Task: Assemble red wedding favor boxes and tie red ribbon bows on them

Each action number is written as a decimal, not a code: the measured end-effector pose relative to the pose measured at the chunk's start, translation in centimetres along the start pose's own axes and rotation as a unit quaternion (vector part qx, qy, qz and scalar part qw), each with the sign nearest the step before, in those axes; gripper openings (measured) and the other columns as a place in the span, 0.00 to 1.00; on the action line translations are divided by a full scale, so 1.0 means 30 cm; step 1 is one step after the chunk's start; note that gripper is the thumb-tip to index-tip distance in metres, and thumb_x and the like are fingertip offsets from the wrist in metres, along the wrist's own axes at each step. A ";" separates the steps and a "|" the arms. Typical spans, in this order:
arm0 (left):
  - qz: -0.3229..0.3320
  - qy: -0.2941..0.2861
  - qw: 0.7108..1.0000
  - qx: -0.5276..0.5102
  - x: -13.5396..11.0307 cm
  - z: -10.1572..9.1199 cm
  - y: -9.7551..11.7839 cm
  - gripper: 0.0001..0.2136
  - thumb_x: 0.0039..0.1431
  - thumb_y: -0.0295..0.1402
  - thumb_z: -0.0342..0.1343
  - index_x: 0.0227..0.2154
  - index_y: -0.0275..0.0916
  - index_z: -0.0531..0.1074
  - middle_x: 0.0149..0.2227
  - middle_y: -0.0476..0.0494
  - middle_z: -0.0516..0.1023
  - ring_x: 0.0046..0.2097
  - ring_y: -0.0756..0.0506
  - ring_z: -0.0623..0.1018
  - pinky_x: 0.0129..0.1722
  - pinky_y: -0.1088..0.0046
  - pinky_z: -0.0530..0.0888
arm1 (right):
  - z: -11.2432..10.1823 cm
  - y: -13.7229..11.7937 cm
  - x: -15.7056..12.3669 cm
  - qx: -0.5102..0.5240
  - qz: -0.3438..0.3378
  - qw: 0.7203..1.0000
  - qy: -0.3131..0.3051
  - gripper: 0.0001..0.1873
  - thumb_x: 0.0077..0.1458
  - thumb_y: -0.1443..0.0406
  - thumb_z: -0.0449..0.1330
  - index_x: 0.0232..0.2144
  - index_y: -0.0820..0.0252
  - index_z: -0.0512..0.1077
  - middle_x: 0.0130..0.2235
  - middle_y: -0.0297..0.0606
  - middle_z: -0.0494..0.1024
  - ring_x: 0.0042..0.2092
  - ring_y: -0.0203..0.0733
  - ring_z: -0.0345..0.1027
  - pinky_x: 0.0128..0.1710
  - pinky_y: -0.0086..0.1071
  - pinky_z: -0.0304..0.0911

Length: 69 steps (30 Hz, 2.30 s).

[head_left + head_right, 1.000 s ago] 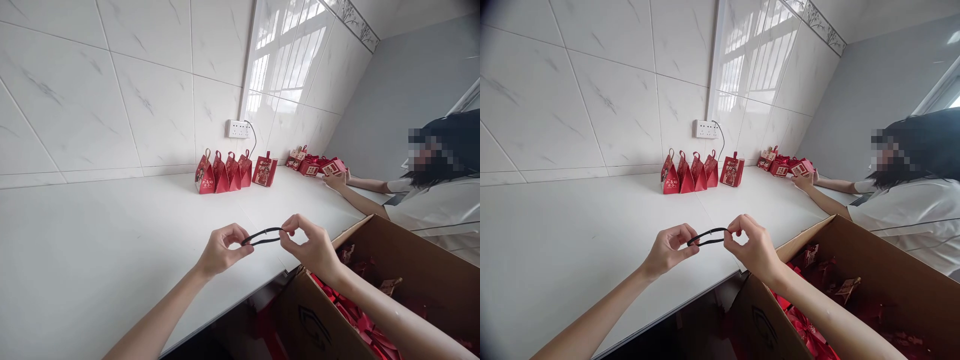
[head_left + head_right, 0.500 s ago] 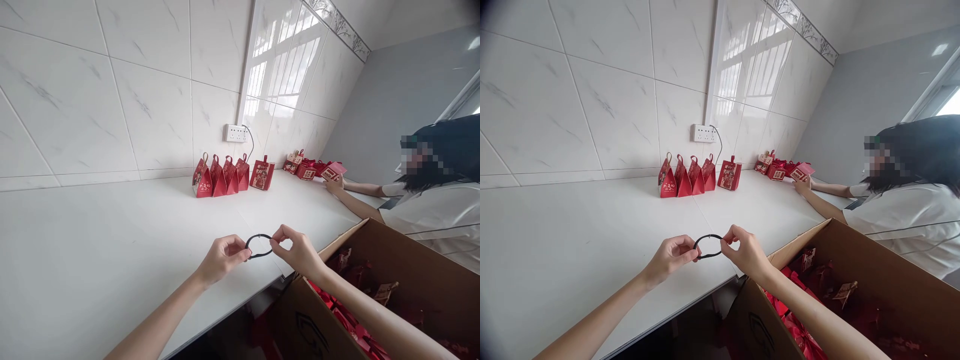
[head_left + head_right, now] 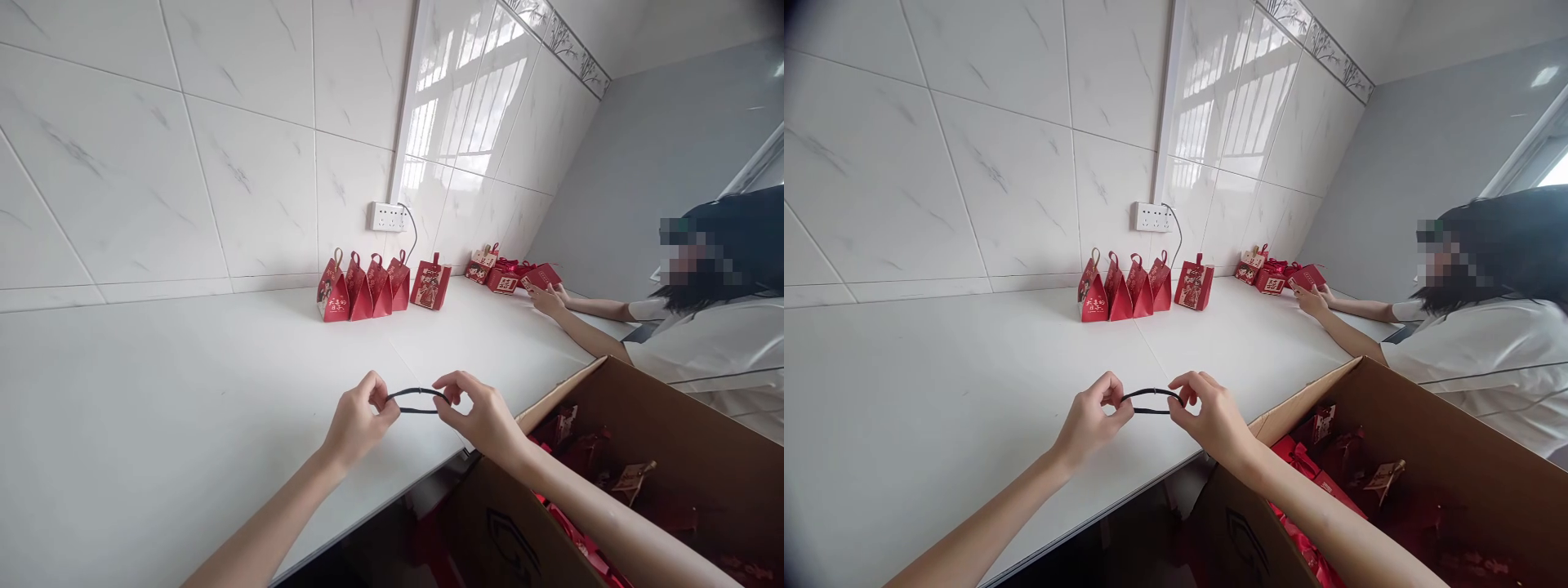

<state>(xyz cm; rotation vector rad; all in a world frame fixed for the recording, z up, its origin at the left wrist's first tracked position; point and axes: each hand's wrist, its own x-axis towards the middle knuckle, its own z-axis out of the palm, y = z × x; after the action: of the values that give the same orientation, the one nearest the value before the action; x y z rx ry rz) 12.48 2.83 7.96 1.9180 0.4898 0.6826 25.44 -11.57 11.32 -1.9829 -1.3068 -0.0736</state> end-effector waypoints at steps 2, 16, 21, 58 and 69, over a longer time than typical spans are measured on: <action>0.009 -0.011 1.000 0.004 -0.002 0.001 -0.002 0.07 0.50 0.31 0.50 0.23 0.41 0.56 0.22 0.55 0.62 0.26 0.51 0.66 0.27 0.76 0.64 | 0.003 -0.005 0.000 0.001 -0.008 1.000 -0.007 0.05 0.52 0.63 0.55 0.28 0.57 0.69 0.25 0.32 0.70 0.28 0.35 0.64 0.29 0.29 0.62; 0.038 -0.053 0.996 0.053 0.004 -0.003 -0.025 0.11 0.58 0.40 0.49 0.40 0.41 0.63 0.38 0.46 0.72 0.38 0.47 0.74 0.31 0.72 0.70 | -0.013 0.024 0.036 -0.037 -0.054 0.998 -0.011 0.07 0.57 0.64 0.54 0.28 0.58 0.69 0.30 0.36 0.73 0.34 0.39 0.66 0.34 0.32 0.63; 0.213 -0.054 0.953 0.208 0.011 0.003 -0.070 0.08 0.58 0.29 0.45 0.40 0.39 0.65 0.43 0.41 0.71 0.39 0.45 0.74 0.38 0.65 0.73 | -0.002 0.131 0.087 -0.288 -0.105 0.951 -0.028 0.10 0.57 0.72 0.50 0.28 0.59 0.69 0.34 0.45 0.75 0.36 0.44 0.68 0.36 0.37 0.60; 0.237 0.213 0.914 0.251 -0.516 -0.001 0.225 0.30 0.62 0.36 0.43 0.64 0.31 0.43 0.22 0.50 0.65 0.21 0.50 0.66 0.20 0.72 0.68 | 0.316 -0.770 0.145 -0.301 -0.337 0.840 -0.300 0.12 0.33 0.76 0.66 0.19 0.64 0.65 0.27 0.38 0.70 0.29 0.39 0.66 0.29 0.34 0.56; 0.278 0.178 0.908 0.256 -0.490 0.041 0.261 0.29 0.63 0.38 0.40 0.63 0.28 0.44 0.20 0.49 0.68 0.21 0.49 0.69 0.21 0.72 0.70 | 0.302 -0.793 0.141 -0.355 -0.351 0.809 -0.309 0.10 0.36 0.68 0.62 0.21 0.64 0.62 0.30 0.35 0.68 0.33 0.40 0.68 0.31 0.35 0.57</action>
<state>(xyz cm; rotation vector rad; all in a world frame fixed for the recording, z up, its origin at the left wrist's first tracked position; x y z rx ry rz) 2.43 -10.14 11.04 2.4749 0.3611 1.4045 5.10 1.95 19.67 -2.0362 -2.7316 -0.3347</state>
